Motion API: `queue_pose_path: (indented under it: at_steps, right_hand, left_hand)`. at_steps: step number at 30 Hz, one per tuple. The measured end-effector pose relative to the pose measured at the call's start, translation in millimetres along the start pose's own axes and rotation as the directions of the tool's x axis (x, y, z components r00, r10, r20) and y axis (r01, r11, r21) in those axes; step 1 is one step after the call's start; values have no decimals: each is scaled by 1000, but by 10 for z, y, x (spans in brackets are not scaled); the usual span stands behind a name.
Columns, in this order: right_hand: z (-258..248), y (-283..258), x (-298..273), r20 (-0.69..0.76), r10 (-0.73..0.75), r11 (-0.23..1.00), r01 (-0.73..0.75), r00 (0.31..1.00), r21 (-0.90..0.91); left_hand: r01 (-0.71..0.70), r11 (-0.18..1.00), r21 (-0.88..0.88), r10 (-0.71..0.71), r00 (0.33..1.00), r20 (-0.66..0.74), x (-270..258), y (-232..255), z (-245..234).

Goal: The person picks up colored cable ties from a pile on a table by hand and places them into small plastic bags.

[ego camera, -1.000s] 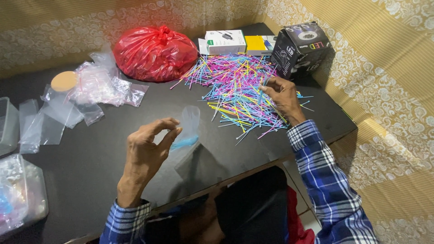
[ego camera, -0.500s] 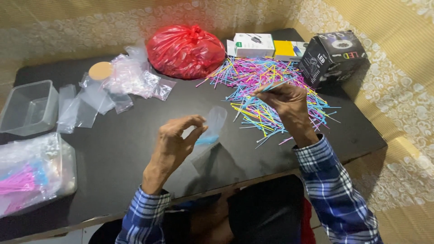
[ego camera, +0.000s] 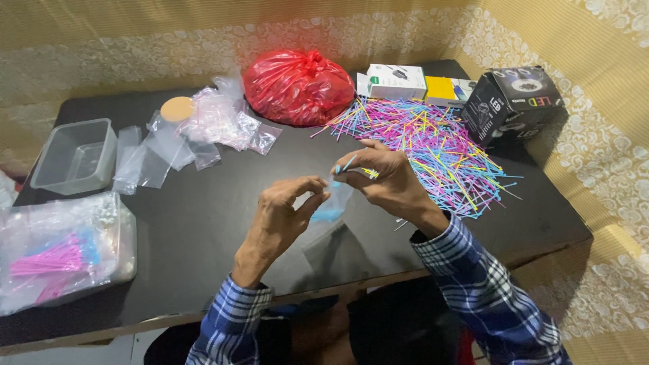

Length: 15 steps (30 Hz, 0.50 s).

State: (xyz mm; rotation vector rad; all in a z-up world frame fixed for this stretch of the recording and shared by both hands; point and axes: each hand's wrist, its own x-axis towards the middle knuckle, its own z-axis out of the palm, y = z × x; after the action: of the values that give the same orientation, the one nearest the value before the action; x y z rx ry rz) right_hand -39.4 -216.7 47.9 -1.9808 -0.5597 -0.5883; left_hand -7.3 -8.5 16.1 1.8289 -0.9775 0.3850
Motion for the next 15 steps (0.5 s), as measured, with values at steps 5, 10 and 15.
queue_pose_path:
  at_steps: [5, 10, 15]
  right_hand:
    - [-17, 5, 2, 144, 36, 985, -11, 989, -171]
    - [-26, -23, 19, 171, 48, 967, -3, 984, -253]
    - [-21, -9, 22, 276, 72, 928, 36, 959, -370]
  left_hand:
    - [16, 1000, -2, -16, 1000, -7, -13, -20, -17]
    - [13, 1000, -5, -13, 1000, -13, -22, -27, -45]
    - [23, 1000, 2, -23, 1000, -18, -47, -32, -39]
